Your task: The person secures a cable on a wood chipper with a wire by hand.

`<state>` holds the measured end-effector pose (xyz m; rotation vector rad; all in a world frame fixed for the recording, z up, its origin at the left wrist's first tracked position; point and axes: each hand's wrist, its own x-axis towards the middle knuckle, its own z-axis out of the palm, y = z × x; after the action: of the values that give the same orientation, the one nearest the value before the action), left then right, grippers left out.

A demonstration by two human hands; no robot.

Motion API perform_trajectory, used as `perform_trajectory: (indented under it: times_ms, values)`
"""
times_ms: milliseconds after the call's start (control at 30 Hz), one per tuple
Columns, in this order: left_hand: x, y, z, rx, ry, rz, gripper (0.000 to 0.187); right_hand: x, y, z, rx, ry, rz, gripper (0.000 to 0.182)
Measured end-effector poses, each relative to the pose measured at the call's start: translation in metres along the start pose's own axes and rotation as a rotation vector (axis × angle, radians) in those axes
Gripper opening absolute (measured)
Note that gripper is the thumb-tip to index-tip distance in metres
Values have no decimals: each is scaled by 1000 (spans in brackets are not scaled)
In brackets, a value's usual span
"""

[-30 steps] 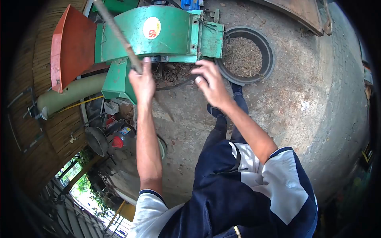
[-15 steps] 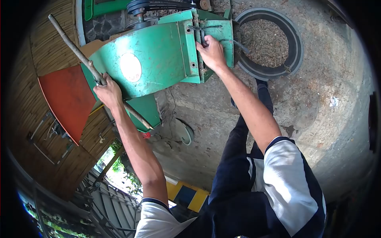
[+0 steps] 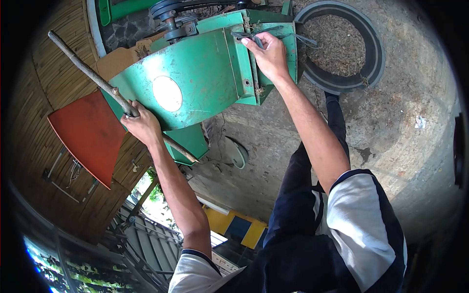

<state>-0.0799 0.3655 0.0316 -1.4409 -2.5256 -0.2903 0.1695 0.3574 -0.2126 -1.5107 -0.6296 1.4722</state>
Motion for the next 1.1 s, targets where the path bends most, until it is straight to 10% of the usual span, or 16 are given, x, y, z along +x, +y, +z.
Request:
perform_trajectory:
  times_ms: [333,600,800,1000,1100]
  values:
    - [-6,21,1,146,67,-58,47,4,-24,0,-256,31,-101,23]
    - [-9,20,6,162,117,15,46,-2,-23,-10,-129,68,-52,57]
    - [-10,15,9,193,161,59,45,18,-6,-15,-385,142,-689,37]
    - [-10,14,11,246,172,91,32,28,2,-19,-406,94,-638,26]
    - [-12,20,10,238,182,67,30,29,7,-17,-44,-135,-224,27]
